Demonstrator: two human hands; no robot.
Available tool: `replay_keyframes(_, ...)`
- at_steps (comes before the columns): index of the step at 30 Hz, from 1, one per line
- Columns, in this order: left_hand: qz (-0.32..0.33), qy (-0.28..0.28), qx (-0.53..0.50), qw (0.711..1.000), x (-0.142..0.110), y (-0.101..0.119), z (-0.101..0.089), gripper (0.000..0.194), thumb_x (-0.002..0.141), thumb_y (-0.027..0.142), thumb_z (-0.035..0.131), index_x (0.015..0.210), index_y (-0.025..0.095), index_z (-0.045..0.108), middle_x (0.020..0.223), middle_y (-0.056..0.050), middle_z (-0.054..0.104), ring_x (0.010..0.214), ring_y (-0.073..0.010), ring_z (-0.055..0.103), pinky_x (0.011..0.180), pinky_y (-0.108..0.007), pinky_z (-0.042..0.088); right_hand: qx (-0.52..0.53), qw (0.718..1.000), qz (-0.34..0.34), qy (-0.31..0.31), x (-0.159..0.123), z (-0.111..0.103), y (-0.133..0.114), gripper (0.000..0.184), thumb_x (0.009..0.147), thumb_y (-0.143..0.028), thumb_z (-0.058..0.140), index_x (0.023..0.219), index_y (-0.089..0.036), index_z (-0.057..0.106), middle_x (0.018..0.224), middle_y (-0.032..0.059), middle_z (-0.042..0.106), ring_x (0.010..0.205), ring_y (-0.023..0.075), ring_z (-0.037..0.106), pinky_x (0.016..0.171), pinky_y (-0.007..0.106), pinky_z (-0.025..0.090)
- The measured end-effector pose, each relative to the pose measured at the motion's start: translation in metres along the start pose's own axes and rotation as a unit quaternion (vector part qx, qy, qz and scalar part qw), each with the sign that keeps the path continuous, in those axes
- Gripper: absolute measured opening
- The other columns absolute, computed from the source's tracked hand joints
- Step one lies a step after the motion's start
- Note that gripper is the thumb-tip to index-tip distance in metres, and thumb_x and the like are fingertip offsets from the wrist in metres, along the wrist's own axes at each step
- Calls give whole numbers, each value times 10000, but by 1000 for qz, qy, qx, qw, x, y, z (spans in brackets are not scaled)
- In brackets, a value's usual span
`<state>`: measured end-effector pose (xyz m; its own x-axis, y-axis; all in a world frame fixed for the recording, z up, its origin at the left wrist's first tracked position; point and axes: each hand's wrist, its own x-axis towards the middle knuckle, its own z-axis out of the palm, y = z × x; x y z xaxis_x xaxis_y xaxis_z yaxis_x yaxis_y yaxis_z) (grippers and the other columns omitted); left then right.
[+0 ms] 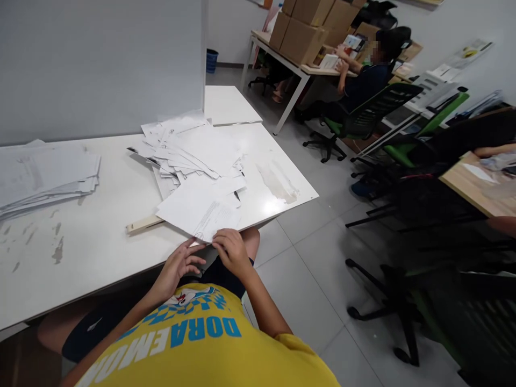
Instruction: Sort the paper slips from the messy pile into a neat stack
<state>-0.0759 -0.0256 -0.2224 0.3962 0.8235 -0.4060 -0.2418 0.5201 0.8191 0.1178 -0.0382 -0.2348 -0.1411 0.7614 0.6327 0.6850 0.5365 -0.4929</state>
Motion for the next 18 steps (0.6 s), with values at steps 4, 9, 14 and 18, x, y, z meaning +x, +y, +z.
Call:
replay_keyframes(4, 43, 69, 49, 995, 9, -5, 3, 459, 756, 616, 680, 820, 166, 615, 705, -33, 634, 653, -160, 598, 575, -263, 455, 120, 989, 38, -80, -14, 0, -18, 134, 971, -306, 537, 1037, -245, 637, 1019, 80, 714, 1032, 229, 665, 902, 416, 539)
replay_keyframes(9, 253, 72, 357, 896, 9, 4, -11, 337, 864, 482, 580, 678, 203, 611, 578, -29, 582, 573, -181, 559, 571, -315, 455, 139, 961, 222, 93, 2, -3, -2, 336, 943, -502, 524, 1179, -279, 613, 1180, 110, 657, 1196, 280, 584, 1030, 491, 474)
replay_keyframes(14, 446, 9, 466, 764, 10, 28, -36, 157, 878, 315, 578, 821, 223, 693, 811, -73, 704, 797, -229, 670, 734, -347, 541, 243, 920, 307, -1, 39, -13, 21, 606, 834, -575, 650, 1342, -272, 522, 1358, 95, 592, 1298, 286, 523, 1087, 458, 440)
replay_keyframes(18, 482, 161, 356, 784, 9, 30, -59, 156, 886, 319, 582, 999, 219, 622, 922, -60, 669, 884, -213, 665, 803, -351, 543, 216, 948, 227, -47, 63, -26, 7, 400, 915, -432, 606, 1291, -299, 577, 1214, 56, 675, 1117, 248, 622, 935, 387, 517)
